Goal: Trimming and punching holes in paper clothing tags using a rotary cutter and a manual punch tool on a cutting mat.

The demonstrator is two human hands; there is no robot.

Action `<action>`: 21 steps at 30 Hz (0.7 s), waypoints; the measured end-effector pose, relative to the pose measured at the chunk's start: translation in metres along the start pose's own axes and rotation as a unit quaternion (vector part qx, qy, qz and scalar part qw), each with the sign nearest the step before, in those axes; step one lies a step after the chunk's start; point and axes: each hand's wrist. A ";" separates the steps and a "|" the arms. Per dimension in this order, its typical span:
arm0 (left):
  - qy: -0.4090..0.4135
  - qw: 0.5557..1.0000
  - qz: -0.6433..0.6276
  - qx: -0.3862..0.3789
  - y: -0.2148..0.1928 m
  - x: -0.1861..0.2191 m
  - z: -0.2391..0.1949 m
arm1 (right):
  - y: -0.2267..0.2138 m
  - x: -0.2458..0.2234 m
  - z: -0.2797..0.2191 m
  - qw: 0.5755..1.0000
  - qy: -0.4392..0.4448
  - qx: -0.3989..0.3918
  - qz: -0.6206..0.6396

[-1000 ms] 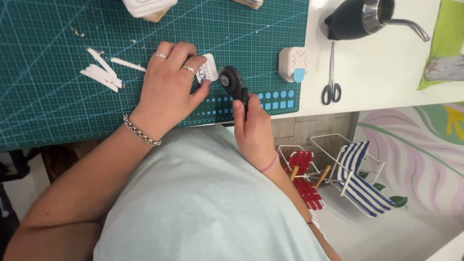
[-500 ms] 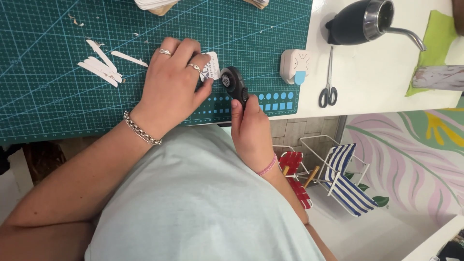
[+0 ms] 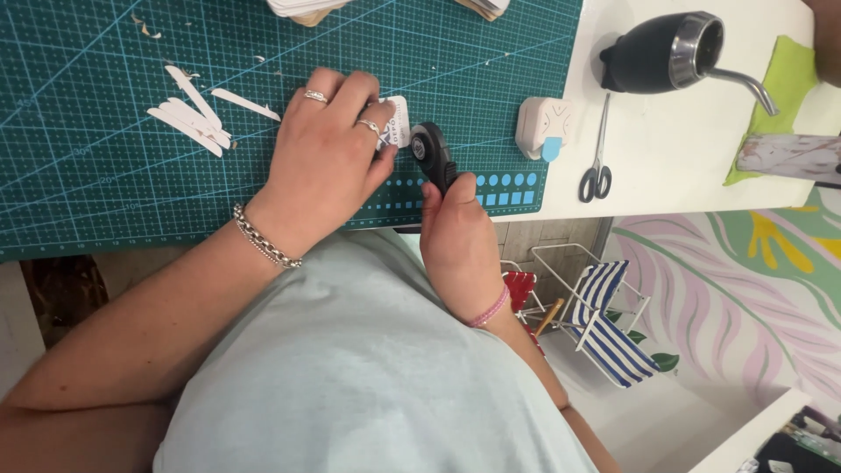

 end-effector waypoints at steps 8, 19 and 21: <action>-0.010 0.999 0.024 -0.020 -0.001 0.000 0.001 | -0.004 -0.003 0.002 0.999 0.008 -0.015 -0.035; -0.017 0.998 0.045 -0.038 -0.001 0.002 0.002 | -0.009 -0.003 0.006 0.999 -0.004 -0.028 -0.025; -0.017 0.998 0.044 -0.034 0.000 0.001 0.003 | -0.007 -0.001 0.008 0.999 -0.017 -0.022 -0.032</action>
Point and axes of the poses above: each hand's wrist, its own z-axis towards the middle knuckle, its own y-axis out of the palm, x = y × z, and after that the axes turned 5 degrees about z, right-handed
